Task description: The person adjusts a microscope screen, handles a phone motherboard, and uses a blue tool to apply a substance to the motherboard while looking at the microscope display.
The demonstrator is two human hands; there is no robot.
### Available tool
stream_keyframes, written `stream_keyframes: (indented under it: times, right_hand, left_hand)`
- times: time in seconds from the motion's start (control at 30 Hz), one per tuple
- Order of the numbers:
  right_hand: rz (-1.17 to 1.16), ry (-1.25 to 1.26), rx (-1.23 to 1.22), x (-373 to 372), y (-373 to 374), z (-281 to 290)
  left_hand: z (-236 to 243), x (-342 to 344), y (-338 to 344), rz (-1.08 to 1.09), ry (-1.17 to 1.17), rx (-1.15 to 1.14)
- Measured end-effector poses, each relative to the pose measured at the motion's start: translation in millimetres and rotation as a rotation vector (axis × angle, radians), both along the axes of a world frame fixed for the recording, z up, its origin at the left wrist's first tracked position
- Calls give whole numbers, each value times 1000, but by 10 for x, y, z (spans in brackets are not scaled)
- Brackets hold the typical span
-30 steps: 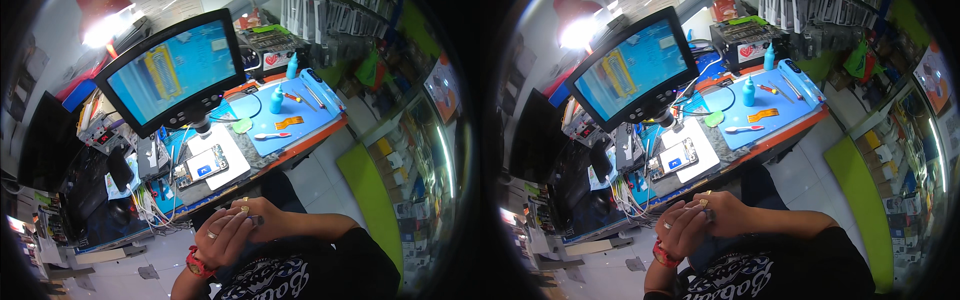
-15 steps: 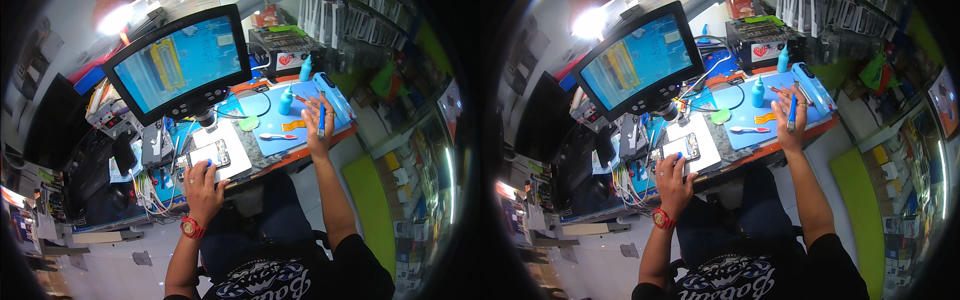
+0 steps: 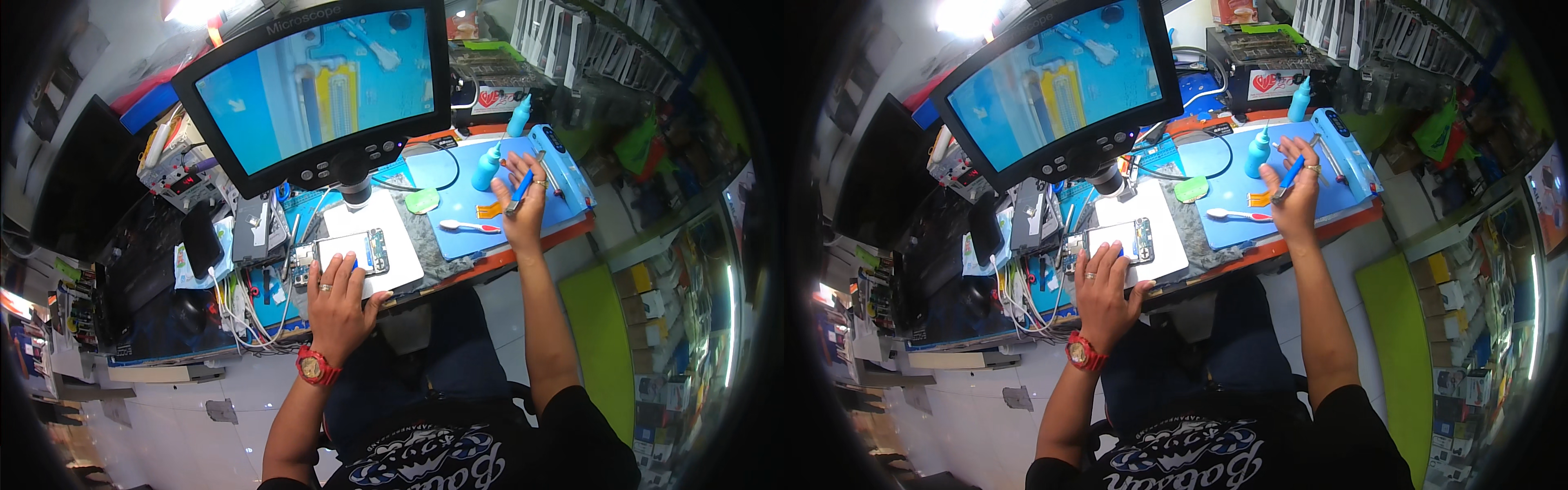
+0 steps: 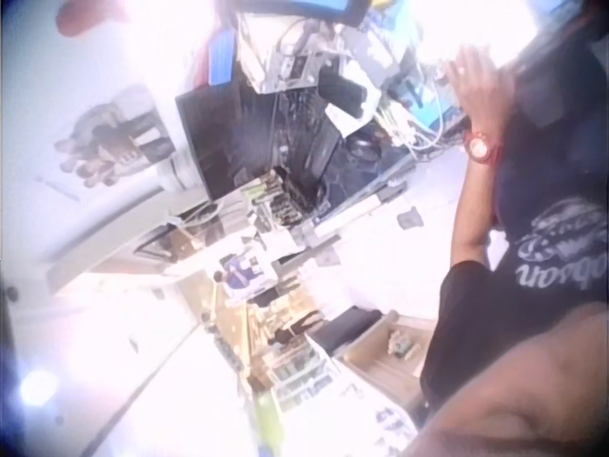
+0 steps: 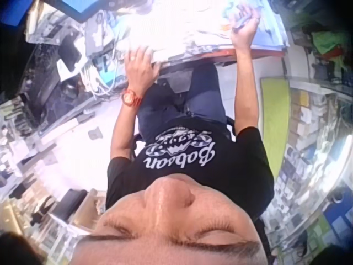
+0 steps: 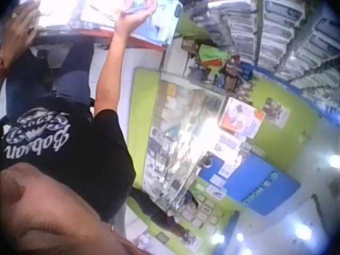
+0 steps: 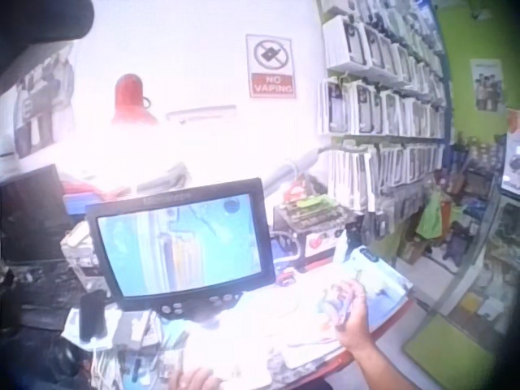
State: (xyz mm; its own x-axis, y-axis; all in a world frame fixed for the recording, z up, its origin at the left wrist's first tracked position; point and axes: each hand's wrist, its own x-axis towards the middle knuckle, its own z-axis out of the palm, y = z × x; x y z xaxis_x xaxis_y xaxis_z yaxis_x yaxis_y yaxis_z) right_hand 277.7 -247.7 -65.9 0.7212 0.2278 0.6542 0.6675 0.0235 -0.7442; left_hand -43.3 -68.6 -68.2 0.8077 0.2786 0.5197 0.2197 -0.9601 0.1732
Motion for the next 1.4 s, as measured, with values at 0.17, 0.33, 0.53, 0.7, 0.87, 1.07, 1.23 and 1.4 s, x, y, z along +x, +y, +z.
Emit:
stream_keyframes:
  times: [0.17,0.33,0.53,0.7,0.87,1.07,1.23,1.4]
  right_hand:
    - [31,1,-159,-37,156,80]
    - [-47,-4,-252,21,245,126]
    - [234,-575,-682,-354,237,594]
    - [478,-674,-933,-619,266,849]
    - [499,-770,-1039,-679,325,912]
    - [495,-811,-1065,-679,376,912]
    - [483,-828,-1082,-678,397,921]
    - [481,-841,-1079,-676,422,920]
  left_hand:
    - [33,0,9,1,-3,-9]
    - [34,9,4,9,-4,-15]
    - [60,-23,-8,35,-3,-31]
    - [44,-8,-18,45,-15,-14]
    - [29,-8,-26,44,-12,-36]
    - [23,-5,-22,46,-4,-30]
    - [11,-3,-16,48,-5,-25]
    - [4,0,-18,51,-2,-26]
